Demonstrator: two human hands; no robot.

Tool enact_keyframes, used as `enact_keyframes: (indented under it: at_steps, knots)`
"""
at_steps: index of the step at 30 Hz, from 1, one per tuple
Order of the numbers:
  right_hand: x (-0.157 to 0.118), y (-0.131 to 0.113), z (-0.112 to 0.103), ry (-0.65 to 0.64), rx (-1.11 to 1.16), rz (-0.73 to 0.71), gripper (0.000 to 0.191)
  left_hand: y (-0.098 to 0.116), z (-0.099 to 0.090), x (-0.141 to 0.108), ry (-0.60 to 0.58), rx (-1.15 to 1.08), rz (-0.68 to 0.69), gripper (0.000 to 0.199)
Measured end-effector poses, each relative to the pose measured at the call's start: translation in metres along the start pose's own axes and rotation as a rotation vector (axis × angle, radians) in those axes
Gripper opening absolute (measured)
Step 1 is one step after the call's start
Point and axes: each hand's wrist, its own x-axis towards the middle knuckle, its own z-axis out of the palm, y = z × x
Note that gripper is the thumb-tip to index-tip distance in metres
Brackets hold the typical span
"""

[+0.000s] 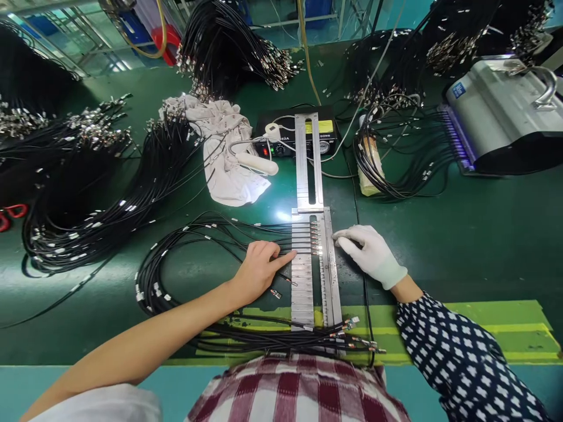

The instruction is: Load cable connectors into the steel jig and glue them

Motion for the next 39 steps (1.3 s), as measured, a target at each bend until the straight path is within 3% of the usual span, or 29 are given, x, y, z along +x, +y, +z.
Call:
enact_keyframes:
  at_steps: [5,10,14,20,26,39]
  knots:
    - [-0.001,0.001,0.001,0.006,0.009,0.008,0.019,-0.002,-0.004,-0.004,-0.073,-0.105,-0.019,0.040]
    - [-0.002,0.002,0.001,0.005,0.011,0.005,0.021,-0.007,-0.021,-0.016,-0.185,-0.226,0.025,0.022]
    - [-0.002,0.002,0.002,0.004,-0.005,0.013,0.020,-0.010,-0.022,-0.023,-0.129,-0.169,0.068,0.014]
    - [-0.002,0.001,0.001,-0.003,-0.012,0.021,0.021,0.004,-0.009,-0.001,0.122,-0.041,0.098,0.012]
    - [-0.001,-0.001,0.001,0.005,0.003,0.009,0.021,0.014,0.005,0.021,0.096,0.062,0.125,0.022]
    - [0.000,-0.002,0.000,0.000,-0.019,0.021,0.022,0.013,0.010,0.027,0.019,0.136,0.178,0.027]
